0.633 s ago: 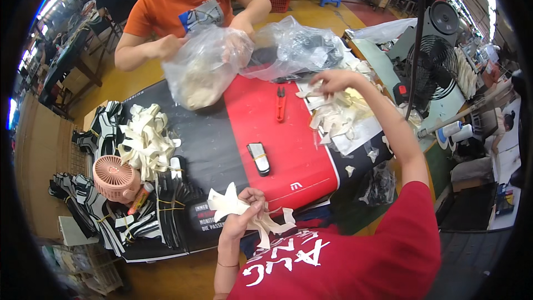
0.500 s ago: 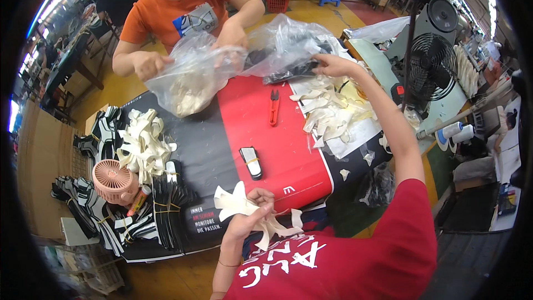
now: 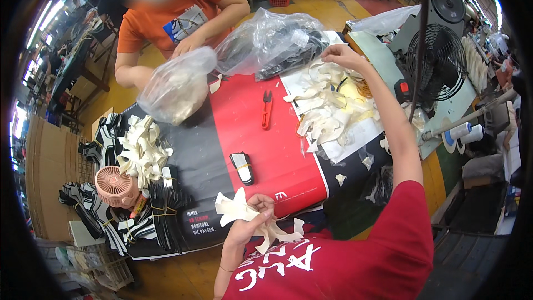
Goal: The person folds and arranges white fabric strips into a multi-loop bow shape, then secures it with a rubber band. The person repeats this process with additional fabric strips, placing finished bows into a plastic bag on the table.
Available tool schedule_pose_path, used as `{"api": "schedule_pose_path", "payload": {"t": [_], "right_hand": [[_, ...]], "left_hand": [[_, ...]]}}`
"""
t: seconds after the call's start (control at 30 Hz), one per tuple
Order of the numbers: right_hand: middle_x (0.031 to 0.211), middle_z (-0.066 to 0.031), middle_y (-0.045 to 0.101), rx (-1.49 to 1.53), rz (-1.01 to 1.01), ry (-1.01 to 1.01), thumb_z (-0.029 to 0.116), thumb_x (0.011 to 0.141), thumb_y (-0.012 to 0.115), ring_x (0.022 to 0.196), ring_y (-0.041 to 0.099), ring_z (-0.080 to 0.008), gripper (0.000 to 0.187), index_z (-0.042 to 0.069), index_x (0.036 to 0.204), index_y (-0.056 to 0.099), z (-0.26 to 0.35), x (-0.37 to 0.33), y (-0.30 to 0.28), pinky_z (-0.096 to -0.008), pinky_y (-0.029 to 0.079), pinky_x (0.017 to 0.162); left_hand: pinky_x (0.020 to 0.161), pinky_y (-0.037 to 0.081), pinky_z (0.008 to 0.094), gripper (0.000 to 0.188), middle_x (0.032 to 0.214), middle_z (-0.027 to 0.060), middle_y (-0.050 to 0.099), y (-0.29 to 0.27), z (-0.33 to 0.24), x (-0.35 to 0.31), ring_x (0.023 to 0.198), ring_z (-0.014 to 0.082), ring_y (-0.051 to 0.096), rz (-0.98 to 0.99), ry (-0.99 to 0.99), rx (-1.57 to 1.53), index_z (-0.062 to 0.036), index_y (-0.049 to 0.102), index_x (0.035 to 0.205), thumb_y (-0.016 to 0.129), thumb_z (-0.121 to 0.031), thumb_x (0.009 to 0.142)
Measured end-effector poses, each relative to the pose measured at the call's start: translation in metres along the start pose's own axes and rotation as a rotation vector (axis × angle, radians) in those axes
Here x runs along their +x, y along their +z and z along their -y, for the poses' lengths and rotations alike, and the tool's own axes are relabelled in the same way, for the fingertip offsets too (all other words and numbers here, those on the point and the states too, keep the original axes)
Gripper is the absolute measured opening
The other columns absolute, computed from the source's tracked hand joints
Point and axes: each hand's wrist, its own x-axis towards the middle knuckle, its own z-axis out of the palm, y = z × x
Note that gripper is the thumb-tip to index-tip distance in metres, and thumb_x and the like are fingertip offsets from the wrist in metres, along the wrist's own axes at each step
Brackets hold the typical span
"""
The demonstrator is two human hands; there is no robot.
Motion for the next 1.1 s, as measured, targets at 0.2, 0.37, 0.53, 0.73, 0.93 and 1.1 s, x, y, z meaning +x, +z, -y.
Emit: {"api": "schedule_pose_path", "payload": {"t": [0.2, 0.37, 0.53, 0.73, 0.93, 1.1], "right_hand": [[0.130, -0.0191, 0.052, -0.525, -0.135, -0.070, 0.051, 0.081, 0.064, 0.117, 0.051, -0.0363, 0.071, 0.007, 0.134, 0.048, -0.007, -0.013, 0.047, -0.0409, 0.040, 0.101], [0.111, -0.0173, 0.060, -0.694, -0.203, -0.184, 0.024, 0.082, 0.063, 0.102, 0.059, -0.0352, 0.041, 0.007, 0.119, 0.059, 0.003, -0.021, 0.087, -0.0421, 0.045, 0.092], [0.102, -0.0136, 0.064, -0.453, 0.040, -0.380, 0.011, 0.079, 0.060, 0.097, 0.059, -0.0332, 0.026, 0.005, 0.103, 0.066, 0.021, -0.041, 0.093, -0.0422, 0.046, 0.090], [0.127, -0.0100, 0.056, -0.303, -0.032, -0.412, 0.027, 0.080, 0.071, 0.122, 0.048, -0.0265, 0.050, 0.010, 0.124, 0.057, 0.049, -0.067, 0.066, -0.0378, 0.035, 0.106], [0.126, -0.0102, 0.057, -0.227, -0.120, -0.363, 0.028, 0.082, 0.071, 0.122, 0.049, -0.0224, 0.049, 0.007, 0.124, 0.057, 0.076, -0.104, 0.046, -0.0349, 0.034, 0.105], [0.116, -0.0100, 0.063, -0.259, -0.086, -0.260, 0.026, 0.084, 0.069, 0.111, 0.056, -0.0213, 0.041, 0.003, 0.118, 0.061, 0.079, -0.140, 0.056, -0.0350, 0.039, 0.100]], "left_hand": [[0.077, 0.051, 0.0330, 0.020, 0.081, 0.0030, 0.052, 0.005, -0.002, 0.009, 0.063, 0.0097, 0.050, -0.006, -0.006, 0.049, -0.0037, 0.052, 0.105, 0.061, -0.009, 0.087], [0.077, 0.050, 0.0332, 0.020, 0.083, 0.0032, 0.052, 0.010, 0.004, 0.011, 0.064, 0.0101, 0.051, -0.010, -0.015, 0.062, -0.0037, 0.052, 0.105, 0.061, -0.008, 0.087], [0.072, 0.046, 0.0252, 0.022, 0.085, 0.0015, 0.052, 0.012, 0.008, 0.008, 0.071, 0.0080, 0.049, 0.008, 0.010, -0.002, -0.0027, 0.051, 0.109, 0.060, -0.007, 0.089], [0.075, 0.047, 0.0284, 0.026, 0.084, 0.0025, 0.052, 0.003, 0.004, 0.009, 0.070, 0.0092, 0.050, 0.029, 0.121, -0.236, -0.0030, 0.050, 0.109, 0.061, -0.016, 0.090], [0.091, 0.046, 0.0436, 0.063, 0.124, 0.0160, 0.050, -0.007, -0.006, 0.027, 0.111, 0.0312, 0.052, 0.118, 0.198, -0.655, -0.0025, 0.044, 0.129, 0.059, -0.047, 0.086], [0.091, 0.050, 0.0404, 0.060, 0.125, 0.0171, 0.051, -0.002, -0.025, 0.027, 0.121, 0.0305, 0.049, 0.221, 0.311, -0.427, -0.0031, 0.041, 0.131, 0.063, -0.037, 0.086]]}}
